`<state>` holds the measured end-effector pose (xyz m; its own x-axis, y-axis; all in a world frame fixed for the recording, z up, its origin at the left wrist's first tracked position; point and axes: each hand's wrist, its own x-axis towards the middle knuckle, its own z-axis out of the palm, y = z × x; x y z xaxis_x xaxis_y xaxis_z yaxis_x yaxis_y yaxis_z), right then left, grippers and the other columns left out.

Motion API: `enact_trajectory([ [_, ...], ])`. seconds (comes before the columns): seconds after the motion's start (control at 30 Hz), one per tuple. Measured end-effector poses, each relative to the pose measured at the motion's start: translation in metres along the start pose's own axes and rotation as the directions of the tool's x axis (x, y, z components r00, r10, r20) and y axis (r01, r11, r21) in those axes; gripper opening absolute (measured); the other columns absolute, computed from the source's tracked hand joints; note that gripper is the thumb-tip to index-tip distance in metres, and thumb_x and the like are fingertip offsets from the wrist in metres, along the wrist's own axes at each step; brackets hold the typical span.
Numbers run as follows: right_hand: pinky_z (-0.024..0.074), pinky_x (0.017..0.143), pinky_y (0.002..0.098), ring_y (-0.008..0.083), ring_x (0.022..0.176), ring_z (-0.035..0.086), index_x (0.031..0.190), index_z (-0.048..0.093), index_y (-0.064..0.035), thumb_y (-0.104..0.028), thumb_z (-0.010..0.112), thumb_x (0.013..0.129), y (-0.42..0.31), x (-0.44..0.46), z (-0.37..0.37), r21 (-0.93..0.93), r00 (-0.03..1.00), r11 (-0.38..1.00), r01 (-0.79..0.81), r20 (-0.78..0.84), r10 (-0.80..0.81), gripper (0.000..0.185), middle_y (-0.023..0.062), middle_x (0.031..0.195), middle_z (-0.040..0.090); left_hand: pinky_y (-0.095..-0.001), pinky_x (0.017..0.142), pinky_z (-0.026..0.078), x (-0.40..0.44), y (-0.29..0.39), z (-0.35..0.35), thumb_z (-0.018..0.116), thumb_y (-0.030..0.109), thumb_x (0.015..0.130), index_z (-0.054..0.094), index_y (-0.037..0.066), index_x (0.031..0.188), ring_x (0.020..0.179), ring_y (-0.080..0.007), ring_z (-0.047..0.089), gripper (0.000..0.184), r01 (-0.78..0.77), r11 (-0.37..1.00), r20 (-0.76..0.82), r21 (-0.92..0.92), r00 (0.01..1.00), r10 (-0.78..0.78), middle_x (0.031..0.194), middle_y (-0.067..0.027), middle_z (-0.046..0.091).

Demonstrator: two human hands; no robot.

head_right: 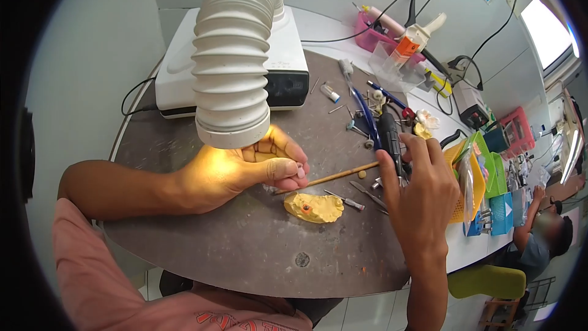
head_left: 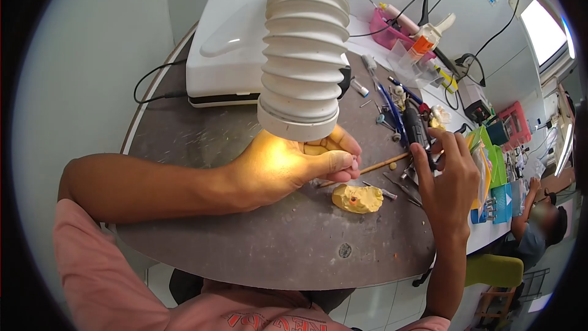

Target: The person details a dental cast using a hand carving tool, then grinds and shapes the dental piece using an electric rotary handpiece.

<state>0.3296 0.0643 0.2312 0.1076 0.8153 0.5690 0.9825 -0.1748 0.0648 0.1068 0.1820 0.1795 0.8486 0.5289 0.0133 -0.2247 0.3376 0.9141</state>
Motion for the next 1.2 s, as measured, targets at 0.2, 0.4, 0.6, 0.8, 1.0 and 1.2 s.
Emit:
enact_trajectory([
  [0.2,0.0518,0.059,0.0316,0.0205,0.069,0.067,0.097,0.069,-0.0021,-0.008,0.084,0.075,-0.042,0.0,-0.001,0.613,0.952,0.757,0.225,0.028,-0.305,0.028,0.0085,0.085,0.069,-0.0256,0.084,0.056,-0.002,0.003,0.003,0.065,0.008,0.099,0.061,-0.002,0.112,0.095,-0.0134,0.068,0.017,-0.014,1.0,0.011,-0.014,1.0,0.014,0.104,-0.0113,0.07],
  [0.4,0.0534,0.06,0.0282,0.0196,0.068,0.068,0.089,0.07,0.0015,0.006,0.078,0.076,-0.04,0.002,0.006,0.694,0.969,0.694,0.193,-0.023,-0.246,0.016,0.0102,0.082,0.07,-0.0237,0.082,0.054,-0.004,0.007,0.002,0.069,0.013,0.097,0.061,0.001,0.113,0.09,-0.0108,0.067,0.021,0.036,0.988,-0.008,0.15,0.999,-0.035,0.098,-0.0076,0.07],
  [0.6,0.0529,0.061,0.0259,0.0176,0.068,0.068,0.086,0.072,0.0022,0.009,0.075,0.073,-0.029,-0.01,-0.007,0.782,0.973,0.623,-0.02,0.158,-0.167,0.015,0.0115,0.08,0.07,-0.0267,0.079,0.053,-0.008,-0.003,0.005,0.078,0.017,0.09,0.057,0.004,0.12,0.092,-0.0105,0.062,0.039,-0.203,0.8,0.071,0.564,0.978,0.198,0.107,-0.0046,0.064],
  [0.8,0.0517,0.063,0.0261,0.0161,0.068,0.067,0.083,0.071,0.0012,0.006,0.076,0.07,-0.034,-0.014,-0.012,0.729,0.94,0.676,-0.11,0.298,-0.168,0.015,0.0099,0.077,0.07,-0.0309,0.076,0.054,-0.008,-0.011,0.007,0.084,0.007,0.076,0.055,0.002,0.121,0.087,-0.021,0.062,0.054,-0.412,0.63,0.254,0.658,0.909,0.33,0.106,-0.0107,0.062],
  [1.0,0.0553,0.061,0.0279,0.0181,0.067,0.069,0.086,0.073,0.0003,0.005,0.078,0.07,-0.034,-0.014,-0.012,0.711,0.919,0.698,-0.082,0.324,-0.223,0.018,0.0108,0.079,0.07,-0.0304,0.074,0.054,-0.008,-0.012,0.008,0.082,0.002,0.077,0.059,0.001,0.116,0.082,-0.02,0.063,0.044,-0.394,0.662,0.236,0.638,0.918,0.318,0.101,-0.0092,0.065],
  [1.2,0.0495,0.063,0.0271,0.0173,0.066,0.065,0.076,0.071,-0.0002,0.003,0.074,0.061,-0.045,-0.017,-0.013,0.669,0.923,0.722,-0.178,0.367,-0.112,0.016,0.0085,0.072,0.067,-0.0312,0.072,0.053,-0.008,-0.014,0.01,0.081,0.0,0.076,0.063,0.001,0.111,0.081,-0.0212,0.063,0.04,-0.433,0.649,0.234,0.625,0.898,0.374,0.095,-0.0086,0.063],
])
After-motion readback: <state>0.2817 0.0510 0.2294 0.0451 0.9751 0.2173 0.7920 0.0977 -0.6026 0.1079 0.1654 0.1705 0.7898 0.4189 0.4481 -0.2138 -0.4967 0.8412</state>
